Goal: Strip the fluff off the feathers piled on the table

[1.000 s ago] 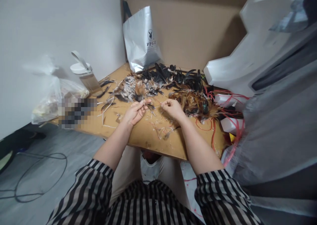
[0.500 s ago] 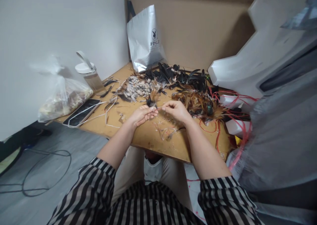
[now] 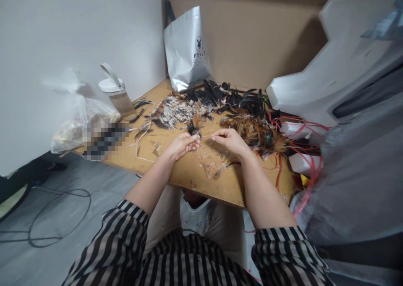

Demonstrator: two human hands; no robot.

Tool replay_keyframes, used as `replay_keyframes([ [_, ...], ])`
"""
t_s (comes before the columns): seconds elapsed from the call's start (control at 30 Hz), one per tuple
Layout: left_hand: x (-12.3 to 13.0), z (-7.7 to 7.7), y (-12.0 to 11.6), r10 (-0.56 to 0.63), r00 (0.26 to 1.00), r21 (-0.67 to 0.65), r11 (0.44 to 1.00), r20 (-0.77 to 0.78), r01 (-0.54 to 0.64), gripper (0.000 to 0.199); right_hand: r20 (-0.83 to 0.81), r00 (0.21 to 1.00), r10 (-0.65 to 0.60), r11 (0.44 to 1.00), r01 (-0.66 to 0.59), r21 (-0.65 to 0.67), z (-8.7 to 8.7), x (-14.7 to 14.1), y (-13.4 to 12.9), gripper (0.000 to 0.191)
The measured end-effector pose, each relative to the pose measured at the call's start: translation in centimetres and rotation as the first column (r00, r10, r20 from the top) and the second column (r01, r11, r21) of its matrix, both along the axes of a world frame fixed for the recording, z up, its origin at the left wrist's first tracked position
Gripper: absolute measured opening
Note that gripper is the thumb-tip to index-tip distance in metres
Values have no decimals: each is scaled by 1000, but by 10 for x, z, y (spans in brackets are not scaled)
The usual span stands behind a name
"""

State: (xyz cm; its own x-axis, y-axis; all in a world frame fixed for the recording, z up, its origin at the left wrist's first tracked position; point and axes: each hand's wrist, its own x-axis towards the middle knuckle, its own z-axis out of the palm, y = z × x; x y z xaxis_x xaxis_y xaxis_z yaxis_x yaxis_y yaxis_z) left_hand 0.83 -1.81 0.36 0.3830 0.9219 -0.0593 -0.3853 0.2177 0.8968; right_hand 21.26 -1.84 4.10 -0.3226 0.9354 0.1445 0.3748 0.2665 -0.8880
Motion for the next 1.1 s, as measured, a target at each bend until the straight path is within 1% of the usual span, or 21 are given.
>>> replay_keyframes([
  [0.2, 0, -1, 1, 52, 998, 34, 998, 39, -53, 22, -166, 986, -8, 991, -14, -134, 4, 7, -2, 31],
  [0.33, 1, 2, 0, 93, 994, 39, 995, 59, -95, 23, -306, 952, 7, 979, -68, -191, 7, 11, -2, 31],
  [0.47, 1, 4, -1, 124, 989, 57, 990, 74, -128, 24, -437, 900, 4, 972, -106, -210, 10, 13, -4, 30],
  [0.57, 1, 3, 0, 124, 990, 78, 989, 61, -128, 24, -461, 888, 4, 975, -107, -197, 12, 14, -5, 29],
  [0.63, 1, 1, 0, 119, 991, 87, 988, 54, -124, 25, -440, 898, -2, 978, -89, -187, 14, 14, -6, 31],
  [0.7, 1, 1, 0, 114, 992, 93, 989, 50, -118, 25, -373, 928, -13, 985, -53, -165, 14, 14, -6, 33],
  [0.77, 1, 1, 0, 107, 993, 98, 989, 42, -110, 26, -261, 965, -16, 991, -20, -135, 13, 12, -6, 36],
  [0.83, 2, 2, -1, 86, 996, 98, 991, 19, -88, 25, -133, 991, -3, 995, -11, -104, 11, 9, -6, 36],
  [0.93, 2, 4, -3, 42, 999, 89, 995, -25, -39, 26, 13, 1000, -3, 998, 4, -58, 5, 5, -3, 32],
  [1.0, 1, 4, -3, 23, 998, 84, 996, -51, -18, 28, 46, 998, -43, 999, 44, -16, 2, 3, -2, 30],
  [1.1, 1, 2, -3, 3, 996, 73, 997, -88, 3, 30, 4, 996, -93, 996, 92, 16, 2, 1, -1, 29],
])
